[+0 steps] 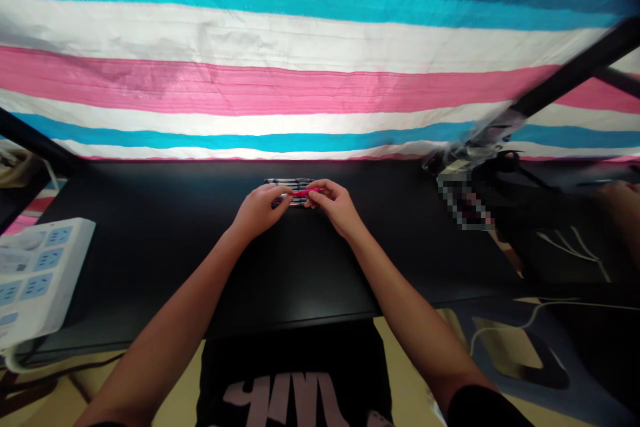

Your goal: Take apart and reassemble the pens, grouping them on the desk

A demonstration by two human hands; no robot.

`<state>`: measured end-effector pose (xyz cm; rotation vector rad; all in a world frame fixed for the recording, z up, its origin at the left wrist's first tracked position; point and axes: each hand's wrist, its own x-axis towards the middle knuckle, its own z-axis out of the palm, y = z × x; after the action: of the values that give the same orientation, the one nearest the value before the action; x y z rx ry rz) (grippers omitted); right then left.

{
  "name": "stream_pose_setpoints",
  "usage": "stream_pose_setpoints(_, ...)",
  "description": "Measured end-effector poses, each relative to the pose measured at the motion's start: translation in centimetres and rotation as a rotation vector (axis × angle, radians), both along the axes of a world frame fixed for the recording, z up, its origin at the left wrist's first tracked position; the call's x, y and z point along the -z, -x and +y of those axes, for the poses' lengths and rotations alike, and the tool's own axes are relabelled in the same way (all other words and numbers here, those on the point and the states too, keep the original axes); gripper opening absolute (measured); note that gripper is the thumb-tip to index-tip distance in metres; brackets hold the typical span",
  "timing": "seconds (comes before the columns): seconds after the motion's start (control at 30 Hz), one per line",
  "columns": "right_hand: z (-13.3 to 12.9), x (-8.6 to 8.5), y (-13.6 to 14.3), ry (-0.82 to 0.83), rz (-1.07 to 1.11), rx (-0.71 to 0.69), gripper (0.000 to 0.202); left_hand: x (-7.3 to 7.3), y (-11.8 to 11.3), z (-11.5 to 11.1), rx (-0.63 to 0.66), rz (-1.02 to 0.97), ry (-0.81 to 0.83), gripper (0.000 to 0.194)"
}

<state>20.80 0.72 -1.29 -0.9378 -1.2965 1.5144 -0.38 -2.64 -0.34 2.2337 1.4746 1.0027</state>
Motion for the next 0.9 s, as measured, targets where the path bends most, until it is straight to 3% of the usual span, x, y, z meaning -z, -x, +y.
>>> stream_pose_setpoints(0.47, -0.12, -0.23, 0.01, 0.009, 0.022, 0.021, 0.033, -0.43, 0.12, -0.06, -0.055, 0.022, 0.018, 0.016)
stream_pose_setpoints(0.7, -0.12, -0.23, 0.04, 0.004, 0.015, -0.002, 0.034, -0.13, 0.02, 0.02, -0.005, 0.004, 0.020, 0.030)
stream_pose_setpoints(0.9, -0.07, -0.17, 0.06, 0.000, 0.009, 0.005, 0.037, 0.03, 0.07, 0.03, -0.027, 0.030, -0.008, 0.022)
